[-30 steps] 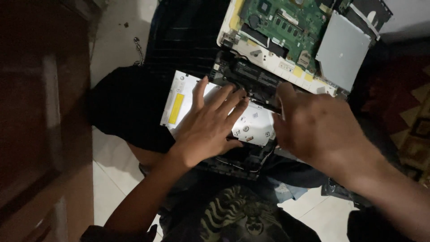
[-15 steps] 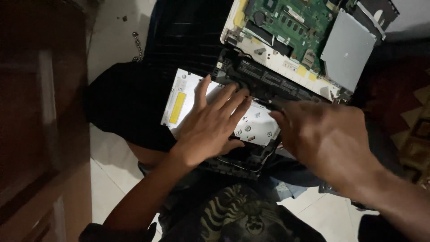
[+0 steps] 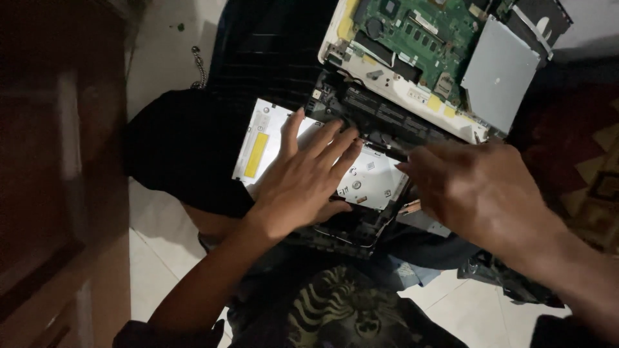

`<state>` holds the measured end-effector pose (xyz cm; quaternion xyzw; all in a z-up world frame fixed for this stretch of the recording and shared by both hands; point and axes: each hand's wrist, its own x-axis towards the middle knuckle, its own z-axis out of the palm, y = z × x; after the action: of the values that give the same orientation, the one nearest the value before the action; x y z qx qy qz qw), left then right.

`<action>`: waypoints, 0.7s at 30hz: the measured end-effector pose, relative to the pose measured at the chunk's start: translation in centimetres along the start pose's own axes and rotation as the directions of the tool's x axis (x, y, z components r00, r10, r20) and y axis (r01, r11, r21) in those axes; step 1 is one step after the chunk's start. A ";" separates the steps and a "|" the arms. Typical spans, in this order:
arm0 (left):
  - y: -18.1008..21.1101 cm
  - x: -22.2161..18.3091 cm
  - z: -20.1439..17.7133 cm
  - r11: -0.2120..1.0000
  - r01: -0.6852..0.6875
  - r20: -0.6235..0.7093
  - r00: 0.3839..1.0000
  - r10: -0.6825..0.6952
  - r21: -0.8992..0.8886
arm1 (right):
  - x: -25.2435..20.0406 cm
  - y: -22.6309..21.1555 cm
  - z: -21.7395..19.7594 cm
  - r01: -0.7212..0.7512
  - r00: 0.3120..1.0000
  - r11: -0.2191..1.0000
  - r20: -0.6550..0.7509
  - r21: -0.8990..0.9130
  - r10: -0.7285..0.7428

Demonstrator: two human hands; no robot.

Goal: The person is disassembling a laptop, specifically removing the optical drive and unscrewing internal components.

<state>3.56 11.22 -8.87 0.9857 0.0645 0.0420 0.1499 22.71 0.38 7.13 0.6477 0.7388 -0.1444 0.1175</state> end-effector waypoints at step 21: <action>-0.2 0.1 0.7 1.000 -0.008 -0.039 0.999 0.007 -0.015 | -0.5 2.2 0.6 0.291 0.947 0.795 0.042 -0.532 -0.318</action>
<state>3.70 11.23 -9.60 0.9838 0.0635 0.0620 0.1558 24.89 -0.02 6.57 0.4658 0.8467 0.0646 0.2489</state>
